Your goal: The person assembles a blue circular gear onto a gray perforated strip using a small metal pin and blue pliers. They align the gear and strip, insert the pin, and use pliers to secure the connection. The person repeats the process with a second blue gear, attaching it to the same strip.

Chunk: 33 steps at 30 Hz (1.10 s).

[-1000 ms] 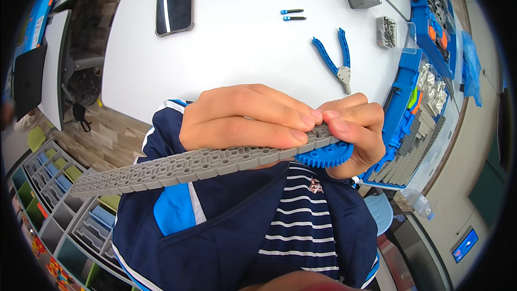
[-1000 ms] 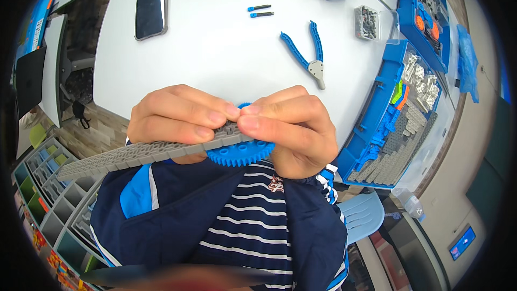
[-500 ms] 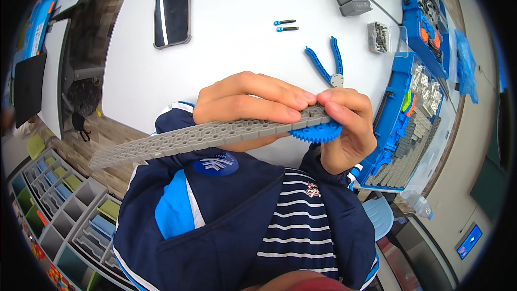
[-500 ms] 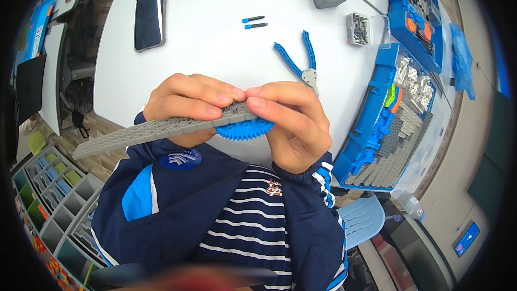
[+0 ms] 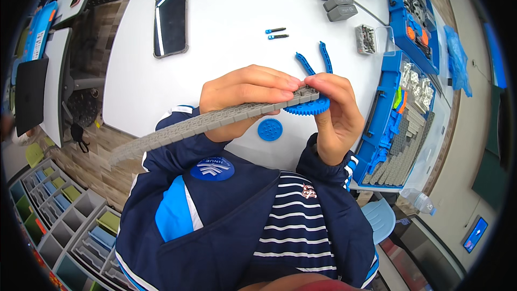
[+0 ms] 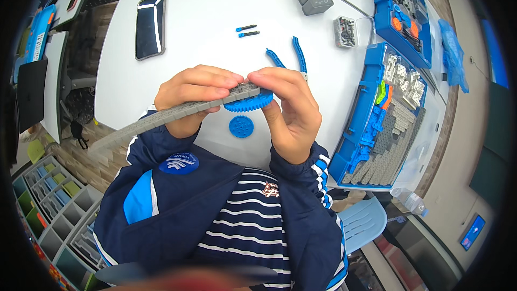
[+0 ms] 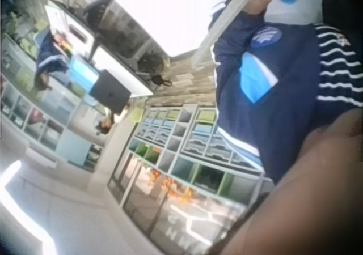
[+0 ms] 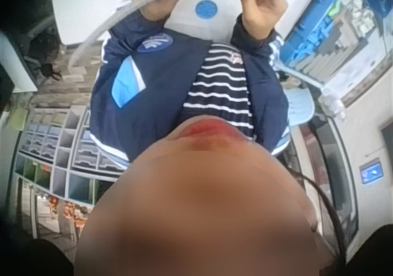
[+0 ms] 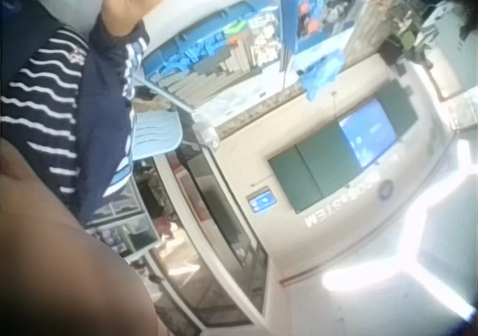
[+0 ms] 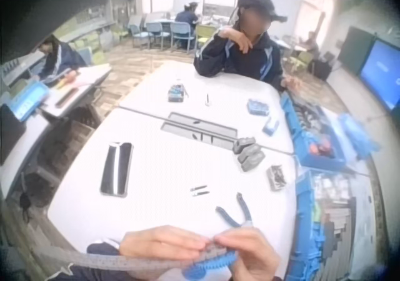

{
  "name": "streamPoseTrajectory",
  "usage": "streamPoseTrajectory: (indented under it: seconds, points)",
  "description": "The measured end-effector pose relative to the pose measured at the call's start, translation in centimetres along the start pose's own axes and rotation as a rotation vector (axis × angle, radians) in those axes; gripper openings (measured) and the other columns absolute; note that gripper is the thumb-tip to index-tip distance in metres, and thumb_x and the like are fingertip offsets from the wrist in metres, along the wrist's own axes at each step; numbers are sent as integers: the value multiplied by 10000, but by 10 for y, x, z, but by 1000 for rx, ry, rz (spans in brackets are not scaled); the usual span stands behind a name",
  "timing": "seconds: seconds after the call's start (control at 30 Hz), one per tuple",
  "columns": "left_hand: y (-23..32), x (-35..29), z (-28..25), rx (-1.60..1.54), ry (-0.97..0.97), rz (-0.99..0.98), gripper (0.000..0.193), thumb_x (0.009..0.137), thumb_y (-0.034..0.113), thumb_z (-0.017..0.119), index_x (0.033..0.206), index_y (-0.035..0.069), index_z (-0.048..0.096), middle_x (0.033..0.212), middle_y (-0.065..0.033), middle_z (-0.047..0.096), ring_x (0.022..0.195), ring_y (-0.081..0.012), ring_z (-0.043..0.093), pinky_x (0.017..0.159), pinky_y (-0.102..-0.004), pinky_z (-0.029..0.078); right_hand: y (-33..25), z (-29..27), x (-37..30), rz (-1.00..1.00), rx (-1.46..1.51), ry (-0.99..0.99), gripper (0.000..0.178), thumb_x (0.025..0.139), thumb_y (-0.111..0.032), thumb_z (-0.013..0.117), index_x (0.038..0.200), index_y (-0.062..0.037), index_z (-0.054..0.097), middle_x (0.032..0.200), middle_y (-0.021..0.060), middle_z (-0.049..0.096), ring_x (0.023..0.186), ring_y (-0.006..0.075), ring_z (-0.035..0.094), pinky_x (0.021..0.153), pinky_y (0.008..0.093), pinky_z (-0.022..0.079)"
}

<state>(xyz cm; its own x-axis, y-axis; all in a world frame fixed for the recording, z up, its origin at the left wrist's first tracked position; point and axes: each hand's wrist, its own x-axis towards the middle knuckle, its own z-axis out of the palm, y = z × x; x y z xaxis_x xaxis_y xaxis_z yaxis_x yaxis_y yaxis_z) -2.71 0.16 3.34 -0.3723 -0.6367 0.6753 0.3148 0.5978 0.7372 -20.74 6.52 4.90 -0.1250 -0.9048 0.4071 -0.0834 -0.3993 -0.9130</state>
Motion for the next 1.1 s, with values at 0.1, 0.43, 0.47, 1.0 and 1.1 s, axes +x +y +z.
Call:
streamPoseTrajectory:
  seconds: [0.1, 0.43, 0.47, 1.0, 1.1]
  points:
    - [1, 0, -1, -6, -3, -10, 162, 914, 86, 662, 1028, -29, 651, 1053, -195, 668, 998, -353, 684, 847, -422, 595, -1, -4, 2, 14, 27, -70, 233, 909, -4, 632, 1134, 45, 661, 1128, 176, 628, 1033, 251, 629, 870, 335, 515]
    - [4, -5, -4, -119, -26, -98, 225, 821, -31, 725, 1041, -19, 677, 1057, -168, 694, 1032, -321, 687, 886, -396, 577, 9, -15, 3, 60, 219, -147, 230, 966, -155, 616, 1061, 41, 688, 1029, 177, 669, 979, 257, 651, 862, 353, 517]
    - [4, -5, -5, -149, -32, -109, 226, 820, -29, 728, 1041, -18, 677, 1047, -168, 699, 1027, -319, 689, 882, -393, 578, 11, -17, 3, 75, 230, -156, 223, 962, -153, 624, 1052, 40, 691, 1022, 179, 671, 971, 256, 656, 857, 352, 519]
    - [-11, -8, -5, -496, -106, -105, 205, 810, 26, 753, 1002, 14, 679, 1014, -197, 716, 945, -290, 715, 782, -344, 599, -7, -21, 4, -137, 160, -238, 262, 704, 57, 789, 956, 18, 728, 906, 151, 705, 810, 237, 697, 667, 297, 561]
    - [-12, -8, -4, -517, -110, -94, 188, 819, 23, 747, 991, 6, 674, 1021, -202, 711, 953, -290, 712, 790, -348, 597, -8, -20, 5, -160, 136, -235, 265, 704, 52, 789, 960, 17, 729, 906, 150, 705, 810, 236, 696, 668, 295, 559]
